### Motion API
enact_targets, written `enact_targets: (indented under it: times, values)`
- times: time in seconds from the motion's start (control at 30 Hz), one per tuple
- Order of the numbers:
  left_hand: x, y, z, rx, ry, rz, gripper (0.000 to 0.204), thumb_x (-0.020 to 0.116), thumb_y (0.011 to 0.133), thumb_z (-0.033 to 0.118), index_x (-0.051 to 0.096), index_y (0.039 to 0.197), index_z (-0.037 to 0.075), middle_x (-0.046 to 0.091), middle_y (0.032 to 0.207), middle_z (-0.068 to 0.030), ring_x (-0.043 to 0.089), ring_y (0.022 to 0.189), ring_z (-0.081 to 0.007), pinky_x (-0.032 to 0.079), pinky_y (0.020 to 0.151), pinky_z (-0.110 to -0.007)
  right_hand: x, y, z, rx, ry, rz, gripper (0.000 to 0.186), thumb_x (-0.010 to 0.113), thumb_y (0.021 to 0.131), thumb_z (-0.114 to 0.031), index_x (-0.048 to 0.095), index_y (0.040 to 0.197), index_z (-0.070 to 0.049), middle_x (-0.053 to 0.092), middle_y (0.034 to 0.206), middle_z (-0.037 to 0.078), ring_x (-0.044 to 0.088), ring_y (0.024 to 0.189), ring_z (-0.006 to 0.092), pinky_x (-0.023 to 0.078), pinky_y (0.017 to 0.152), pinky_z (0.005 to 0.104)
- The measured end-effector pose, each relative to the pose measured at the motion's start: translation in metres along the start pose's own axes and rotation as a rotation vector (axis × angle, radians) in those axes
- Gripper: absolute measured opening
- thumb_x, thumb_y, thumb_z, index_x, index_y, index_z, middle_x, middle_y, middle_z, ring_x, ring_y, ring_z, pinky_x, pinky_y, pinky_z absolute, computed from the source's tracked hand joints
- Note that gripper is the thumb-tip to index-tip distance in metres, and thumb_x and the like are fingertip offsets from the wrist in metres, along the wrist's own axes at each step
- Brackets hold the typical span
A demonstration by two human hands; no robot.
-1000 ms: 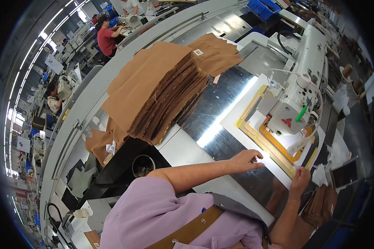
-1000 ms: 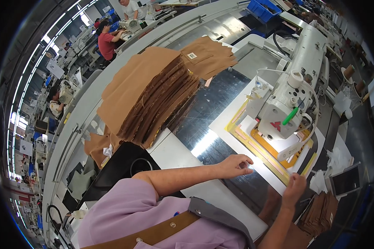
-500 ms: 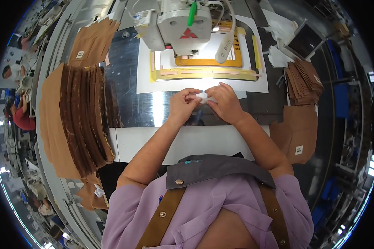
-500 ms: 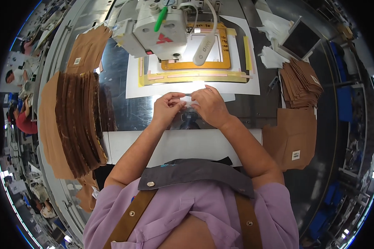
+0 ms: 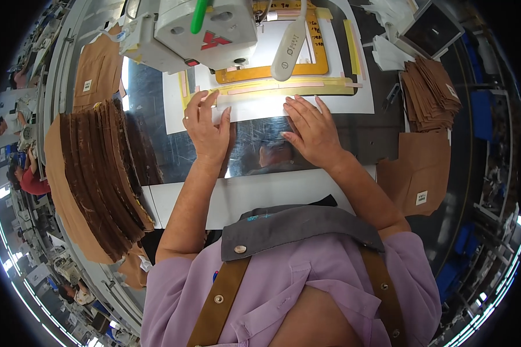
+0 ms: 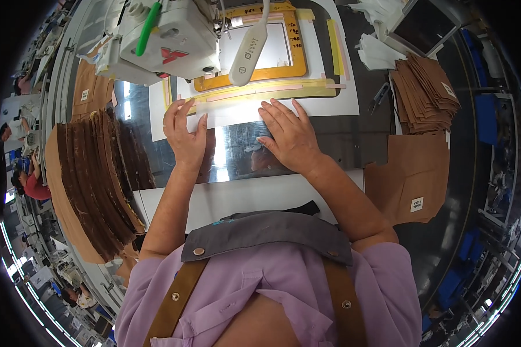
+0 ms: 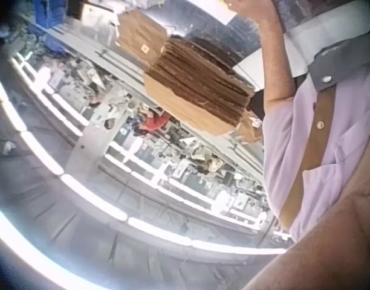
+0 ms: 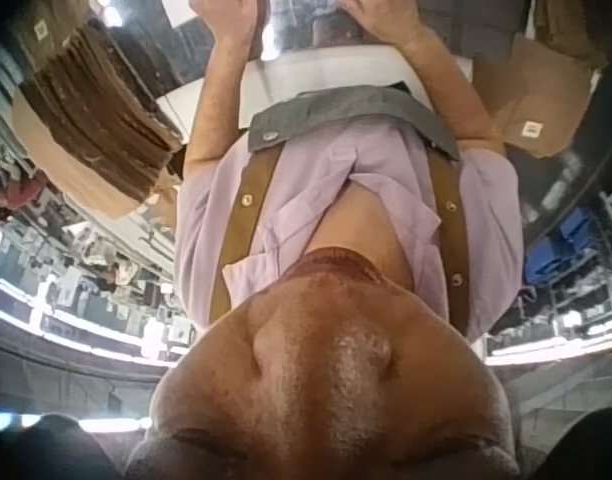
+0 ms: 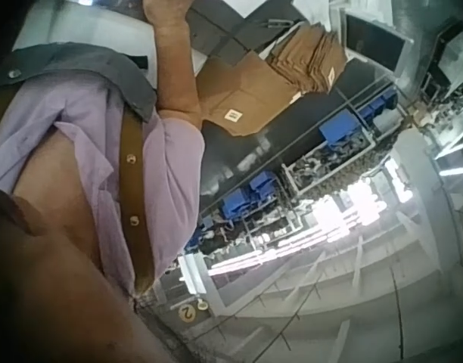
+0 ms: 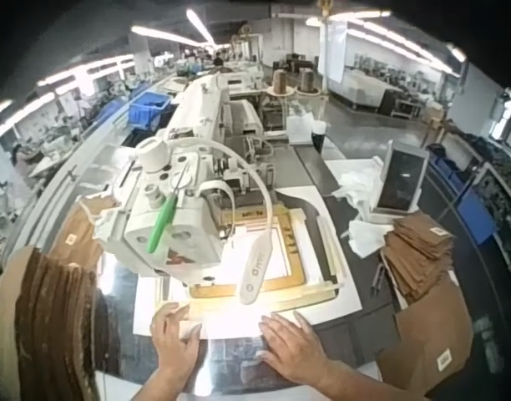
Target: The recorder uses an industrial sewing machine to stitch leather panels together in a workshop.
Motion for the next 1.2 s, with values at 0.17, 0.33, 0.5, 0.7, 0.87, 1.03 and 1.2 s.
enact_targets:
  times: [0.17,0.33,0.5,0.7,0.87,1.03,1.2]
  values:
    - [-0.005,-0.019,0.01,0.279,0.292,-0.4,0.061,0.073,0.092,0.037,0.057,0.142,0.007,0.055,0.148,-0.0162,0.051,0.139,-0.0307,0.03,0.116,-0.048,-0.003,-0.006,0.009,-0.042,-0.013,-0.098,0.056,0.063,0.098,-0.04,0.056,0.142,-0.007,0.057,0.147,0.01,0.046,0.143,0.026,0.023,0.123,0.0537]
    - [-0.003,-0.026,0.019,0.265,0.325,-0.539,0.078,0.062,0.095,0.055,0.049,0.149,0.001,0.048,0.156,-0.0186,0.045,0.145,-0.0311,0.025,0.118,-0.05,-0.01,-0.005,0.014,-0.036,0.03,-0.148,0.053,0.064,0.097,-0.041,0.061,0.137,-0.007,0.057,0.147,0.01,0.046,0.143,0.0254,0.024,0.123,0.0543]
    - [-0.001,-0.034,0.022,0.251,0.373,-0.512,0.08,0.061,0.095,0.057,0.047,0.15,0.002,0.047,0.157,-0.0185,0.045,0.146,-0.0308,0.022,0.119,-0.051,-0.017,0.002,0.018,-0.007,0.015,-0.092,0.048,0.066,0.096,-0.04,0.067,0.131,-0.008,0.059,0.145,0.009,0.047,0.142,0.0254,0.026,0.122,0.0534]
    - [0.002,-0.034,0.021,0.241,0.407,-0.557,0.086,0.056,0.095,0.062,0.041,0.154,0.001,0.04,0.161,-0.0182,0.037,0.151,-0.0297,0.014,0.121,-0.054,-0.011,0.001,0.019,-0.015,-0.068,-0.095,0.05,0.067,0.096,-0.038,0.066,0.134,-0.007,0.058,0.149,0.006,0.047,0.143,0.027,0.025,0.122,0.0525]
    - [0.021,-0.022,0.028,0.264,0.454,-0.537,0.094,0.045,0.097,0.071,0.035,0.156,-0.002,0.036,0.163,-0.02,0.031,0.154,-0.0302,0.009,0.121,-0.059,-0.009,0.012,0.025,0.035,-0.091,-0.016,0.052,0.067,0.095,-0.037,0.064,0.137,-0.006,0.058,0.149,0.006,0.045,0.144,0.0261,0.025,0.122,0.0519]
    - [0.041,-0.002,0.027,0.276,0.45,-0.503,0.099,0.039,0.096,0.076,0.036,0.155,-0.004,0.04,0.159,-0.0222,0.033,0.152,-0.0328,0.009,0.121,-0.062,-0.004,0.022,0.034,0.078,-0.231,0.038,0.054,0.071,0.093,-0.037,0.064,0.136,-0.007,0.059,0.147,0.006,0.044,0.144,0.0252,0.027,0.121,0.0501]
    - [0.046,0.012,0.027,0.269,0.454,-0.508,0.097,0.041,0.096,0.075,0.039,0.153,-0.004,0.046,0.153,-0.0221,0.038,0.148,-0.0347,0.012,0.12,-0.063,-0.005,0.021,0.033,0.089,-0.202,0.064,0.054,0.073,0.09,-0.035,0.063,0.136,-0.007,0.059,0.145,0.006,0.049,0.138,0.0245,0.031,0.117,0.0478]
Point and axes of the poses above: each hand's wrist, its own y-axis towards the middle knuckle, its own x-axis out of the palm, z = x × y, the point moved 1 cm from there along y, towards the middle knuckle
